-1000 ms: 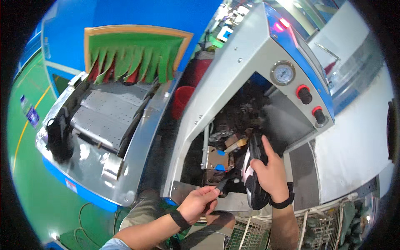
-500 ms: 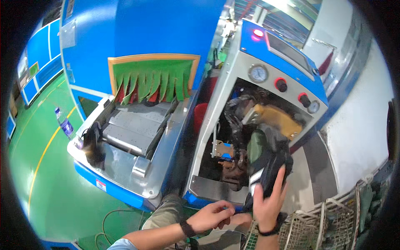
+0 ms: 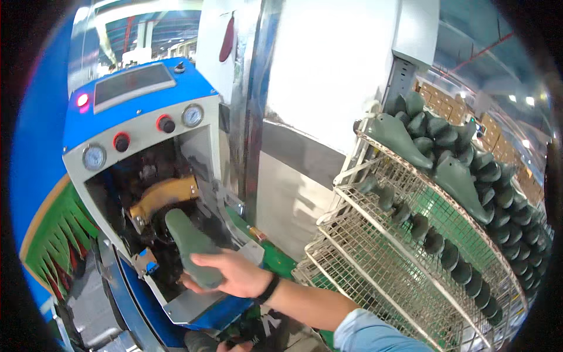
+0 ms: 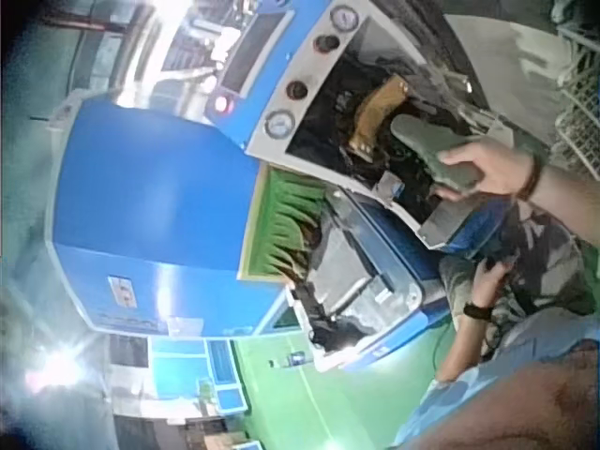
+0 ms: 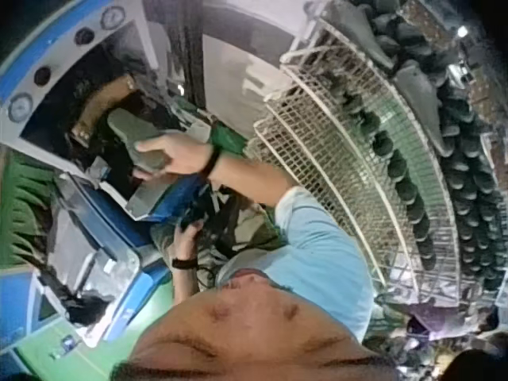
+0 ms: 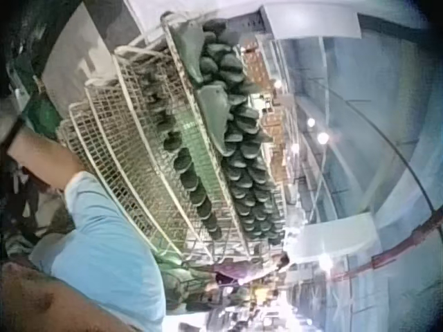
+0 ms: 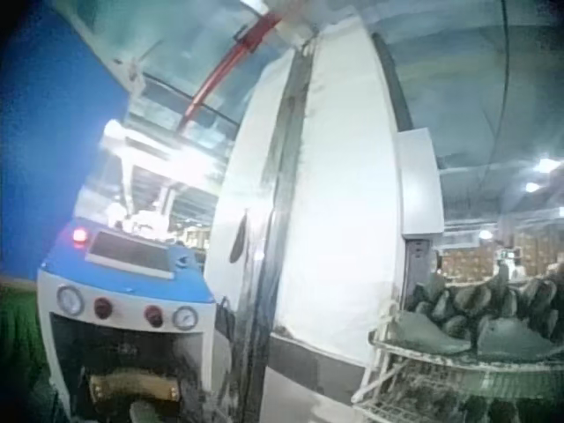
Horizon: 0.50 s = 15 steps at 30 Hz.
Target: Operating a shoe lasting machine to shape and set shoe uppers onto lasts.
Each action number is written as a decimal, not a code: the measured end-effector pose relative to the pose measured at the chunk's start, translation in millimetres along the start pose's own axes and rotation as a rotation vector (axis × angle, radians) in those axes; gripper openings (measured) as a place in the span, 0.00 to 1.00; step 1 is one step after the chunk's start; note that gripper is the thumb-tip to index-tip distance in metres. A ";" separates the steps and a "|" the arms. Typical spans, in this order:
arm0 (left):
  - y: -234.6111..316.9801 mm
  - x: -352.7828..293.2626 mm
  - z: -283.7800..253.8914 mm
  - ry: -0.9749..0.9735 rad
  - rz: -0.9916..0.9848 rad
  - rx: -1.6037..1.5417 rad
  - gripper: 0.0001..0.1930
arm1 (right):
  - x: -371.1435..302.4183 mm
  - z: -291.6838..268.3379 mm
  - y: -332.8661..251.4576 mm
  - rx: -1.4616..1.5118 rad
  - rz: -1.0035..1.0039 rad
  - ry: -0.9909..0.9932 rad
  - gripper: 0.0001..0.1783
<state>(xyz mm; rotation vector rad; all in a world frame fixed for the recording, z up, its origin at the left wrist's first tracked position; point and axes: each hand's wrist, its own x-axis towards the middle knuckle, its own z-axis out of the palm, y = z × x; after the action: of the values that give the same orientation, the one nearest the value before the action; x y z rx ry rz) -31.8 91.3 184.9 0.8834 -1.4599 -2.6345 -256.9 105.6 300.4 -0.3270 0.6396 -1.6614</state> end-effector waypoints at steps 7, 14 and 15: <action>-8.7 -32.2 -28.3 0.230 0.108 0.270 0.27 | -52.3 -21.0 -16.9 -0.059 -0.309 -0.078 0.32; -39.3 -55.3 -83.9 0.126 -0.019 0.090 0.28 | -206.5 -89.9 -98.6 0.527 -0.947 0.163 0.25; -28.7 -59.0 -79.9 0.077 -0.016 0.113 0.28 | -226.0 -114.7 -120.8 0.648 -0.952 -0.016 0.27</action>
<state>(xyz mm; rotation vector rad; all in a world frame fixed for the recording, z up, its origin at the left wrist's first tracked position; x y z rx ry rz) 63.1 60.9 157.6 0.9973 -1.6034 -2.5187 -373.6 360.9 308.9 -0.1655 -0.1558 -2.6498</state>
